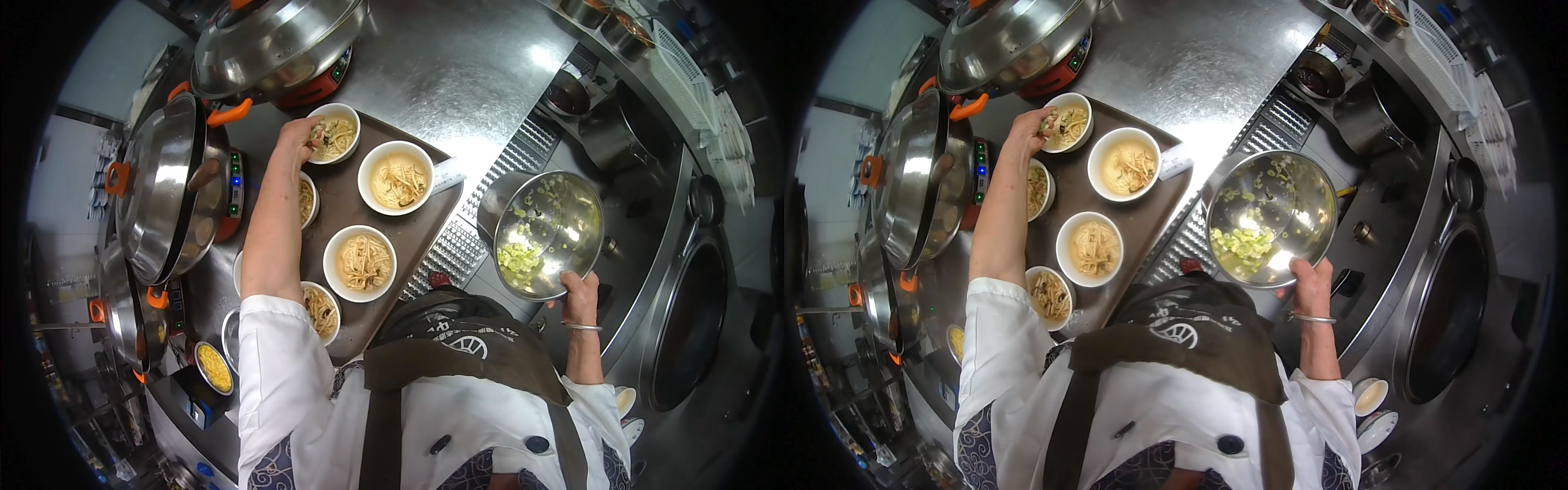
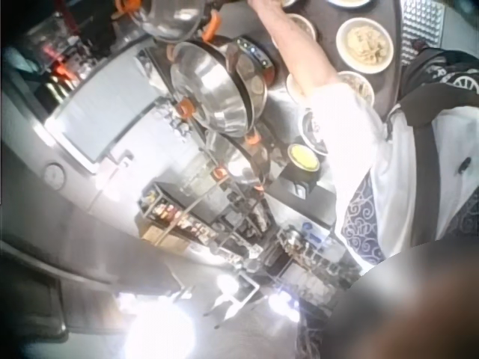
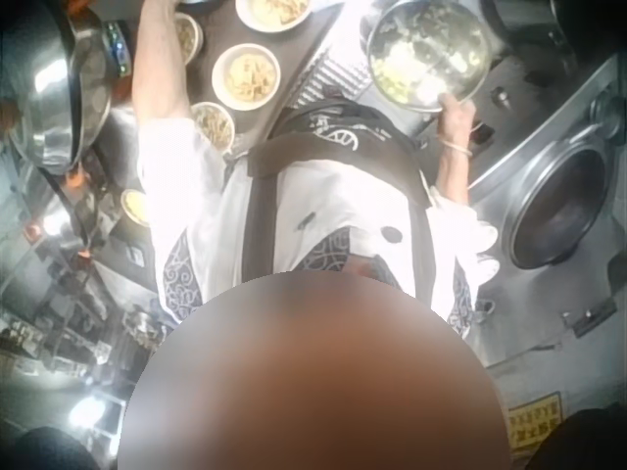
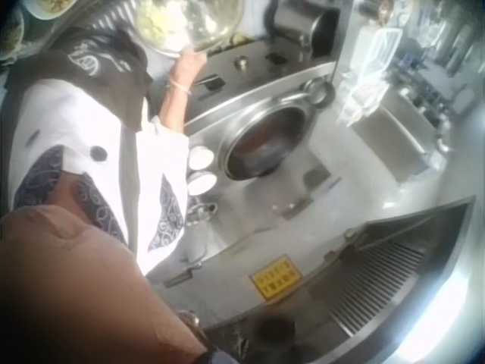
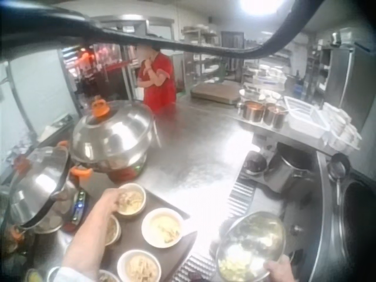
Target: The person assembles multiple noodle bowls by hand, adding shredded ingredients, chopped vegetables, and scrambled eggs to each bowl. They then use a ladle to pour broth from a large pot into the bowls, completing the assembly process.
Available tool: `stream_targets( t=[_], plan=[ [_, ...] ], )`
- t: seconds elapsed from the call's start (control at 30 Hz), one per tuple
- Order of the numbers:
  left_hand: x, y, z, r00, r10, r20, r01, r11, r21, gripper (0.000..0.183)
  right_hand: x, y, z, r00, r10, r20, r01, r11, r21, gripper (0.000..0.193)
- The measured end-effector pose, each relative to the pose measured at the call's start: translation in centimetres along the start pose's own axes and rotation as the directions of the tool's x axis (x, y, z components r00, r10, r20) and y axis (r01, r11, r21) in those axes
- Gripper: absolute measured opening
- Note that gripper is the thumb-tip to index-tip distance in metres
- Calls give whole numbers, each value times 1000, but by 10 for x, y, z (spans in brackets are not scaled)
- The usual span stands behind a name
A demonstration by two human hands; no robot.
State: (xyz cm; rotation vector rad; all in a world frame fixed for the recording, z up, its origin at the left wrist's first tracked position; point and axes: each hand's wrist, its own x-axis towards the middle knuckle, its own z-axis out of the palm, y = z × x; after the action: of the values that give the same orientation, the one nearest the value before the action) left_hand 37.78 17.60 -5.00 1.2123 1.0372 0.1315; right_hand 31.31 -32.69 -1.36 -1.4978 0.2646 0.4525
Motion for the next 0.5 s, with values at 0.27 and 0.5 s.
stream_targets(
  t=[0.27, 0.5],
  plan=[
    [-56, -33, 60, 937, 126, 324, -240, 910, 338, 15, -5, 8, -2, 1000, 0, -21, 0, 1000, 1, 28],
    [-80, -63, 82, 912, 69, 404, -346, 656, 671, 25, -7, 10, -5, 1000, -14, -9, 14, 999, -39, 26]
  ],
)
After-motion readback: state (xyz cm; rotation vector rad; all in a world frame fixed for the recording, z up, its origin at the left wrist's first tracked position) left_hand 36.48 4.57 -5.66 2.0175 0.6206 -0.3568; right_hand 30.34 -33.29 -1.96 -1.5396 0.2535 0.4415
